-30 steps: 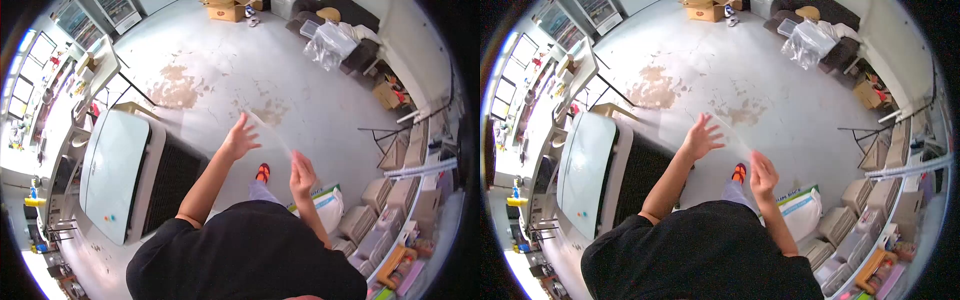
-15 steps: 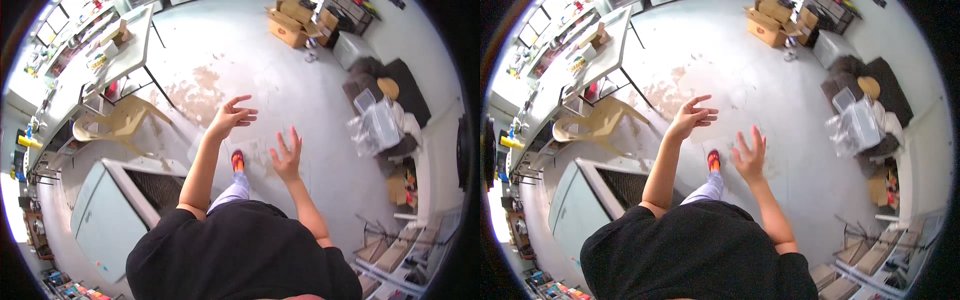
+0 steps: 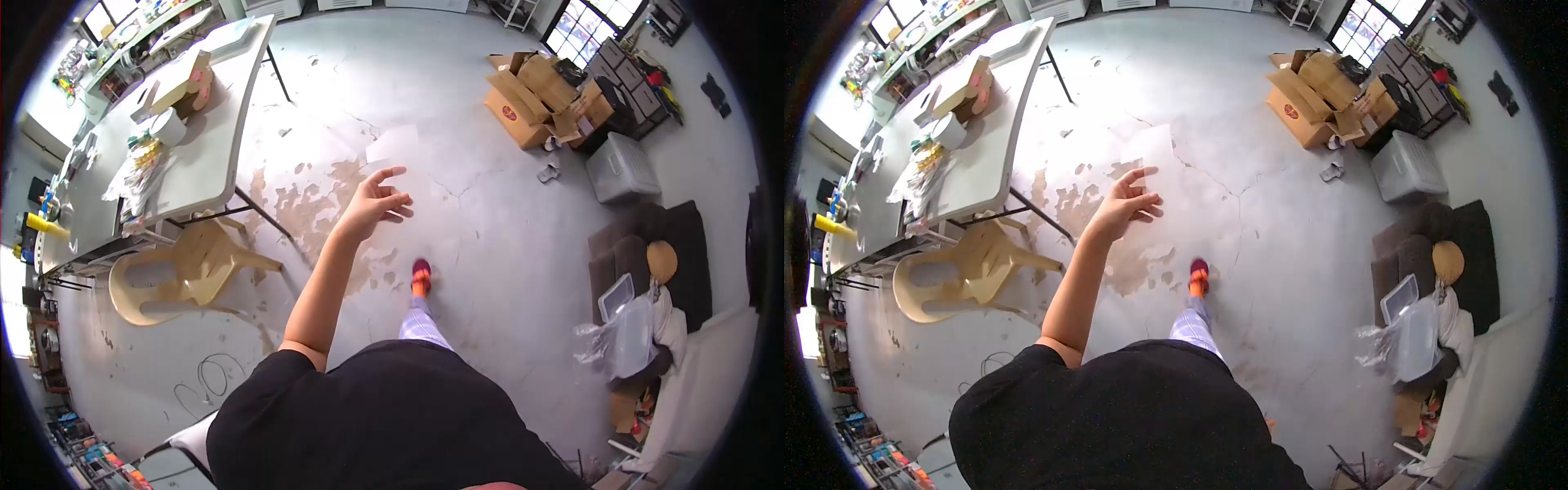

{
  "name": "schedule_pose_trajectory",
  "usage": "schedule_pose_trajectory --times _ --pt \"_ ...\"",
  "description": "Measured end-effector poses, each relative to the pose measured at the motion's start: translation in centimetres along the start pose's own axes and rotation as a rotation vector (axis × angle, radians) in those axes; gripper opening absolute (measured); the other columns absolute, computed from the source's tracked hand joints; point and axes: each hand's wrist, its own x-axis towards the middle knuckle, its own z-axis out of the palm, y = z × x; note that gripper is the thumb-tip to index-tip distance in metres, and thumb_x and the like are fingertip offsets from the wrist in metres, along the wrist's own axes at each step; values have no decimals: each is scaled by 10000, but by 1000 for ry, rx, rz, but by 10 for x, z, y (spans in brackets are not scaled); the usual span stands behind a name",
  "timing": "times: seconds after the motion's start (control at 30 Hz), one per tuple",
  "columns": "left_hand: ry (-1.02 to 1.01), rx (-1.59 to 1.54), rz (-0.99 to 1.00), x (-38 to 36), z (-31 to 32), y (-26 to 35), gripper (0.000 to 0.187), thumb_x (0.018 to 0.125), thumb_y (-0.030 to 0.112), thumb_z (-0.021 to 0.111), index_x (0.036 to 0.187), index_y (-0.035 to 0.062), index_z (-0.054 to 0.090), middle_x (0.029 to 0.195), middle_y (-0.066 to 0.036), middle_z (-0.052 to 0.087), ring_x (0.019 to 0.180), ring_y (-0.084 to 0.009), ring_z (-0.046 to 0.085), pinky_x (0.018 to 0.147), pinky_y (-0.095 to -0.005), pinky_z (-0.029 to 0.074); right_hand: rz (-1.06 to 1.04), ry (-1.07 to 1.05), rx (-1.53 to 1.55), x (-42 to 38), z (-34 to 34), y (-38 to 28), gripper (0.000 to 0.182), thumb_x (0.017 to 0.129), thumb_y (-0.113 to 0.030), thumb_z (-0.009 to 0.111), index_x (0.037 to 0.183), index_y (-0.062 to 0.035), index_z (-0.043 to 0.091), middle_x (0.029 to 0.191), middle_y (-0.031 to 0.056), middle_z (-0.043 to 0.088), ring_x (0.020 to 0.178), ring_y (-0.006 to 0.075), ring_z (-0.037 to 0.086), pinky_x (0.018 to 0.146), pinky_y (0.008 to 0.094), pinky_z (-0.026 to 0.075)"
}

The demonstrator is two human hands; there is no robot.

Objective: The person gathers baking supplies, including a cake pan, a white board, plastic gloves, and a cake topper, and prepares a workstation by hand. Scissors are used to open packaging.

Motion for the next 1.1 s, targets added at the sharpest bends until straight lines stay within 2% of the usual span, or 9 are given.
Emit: schedule_pose_trajectory --times 0.13,0.33,0.37,0.43,0.47,0.53,0.6,0.7,1.1 --pt "60 -67 -29 118 -32 14 363 761 100 621 1085 51 466 767 -67 601 641 -138 606 529 -218 475 -217 -17 -45 113 -53 -160 298 783 -297 511 868 -25 598 785 153 605 737 312 574 646 408 453" --pt "98 -134 -2 252 -96 86 229 761 128 633 934 25 525 736 -69 602 644 -141 612 551 -227 488 -581 -63 -59 259 -110 -508 298 771 -315 522 873 -41 582 721 110 612 647 260 587 594 386 464" --pt "133 -151 12 268 -110 97 229 761 128 633 934 25 525 736 -69 602 644 -141 612 551 -227 488 -709 -90 15 247 -167 -604 289 786 -329 501 779 -53 588 800 139 609 743 282 582 634 367 461" --pt "165 -80 28 297 -143 116 170 767 125 626 883 24 555 728 -69 602 639 -139 613 550 -223 492 -845 -526 456 238 -238 -774 329 815 -384 479 796 -71 581 706 41 581 639 104 527 536 268 419" --pt "195 -82 35 314 -162 121 170 767 125 626 883 24 555 728 -69 602 639 -139 613 550 -223 492 -924 -655 716 209 -266 -847 366 815 -430 467 831 -86 590 726 21 593 628 108 531 554 274 423" --pt "221 29 19 354 -201 133 157 764 127 627 861 16 574 717 -59 600 613 -135 605 544 -215 484 -1245 -784 680 108 -347 -962 390 827 -405 483 939 -39 558 788 29 599 693 108 544 628 241 439" --pt "200 96 41 397 -239 149 174 766 131 626 880 7 582 719 -70 603 625 -137 606 548 -234 490 -1422 -840 676 43 -357 -1042 364 820 -353 530 968 -20 543 794 37 600 719 106 550 650 235 446" --pt "76 172 57 472 -297 175 156 778 117 608 893 14 581 688 -54 609 592 -127 602 512 -227 481 -1345 -1112 808 -15 -355 -1137 252 703 -29 658 924 26 550 792 96 600 707 138 575 619 260 487" --pt "-75 731 117 760 -481 305 146 764 75 525 889 29 584 685 -65 607 597 -150 598 565 -278 466 -1203 -675 1296 79 -401 -1474 68 758 -78 636 793 -47 587 703 26 588 608 95 531 558 206 433"
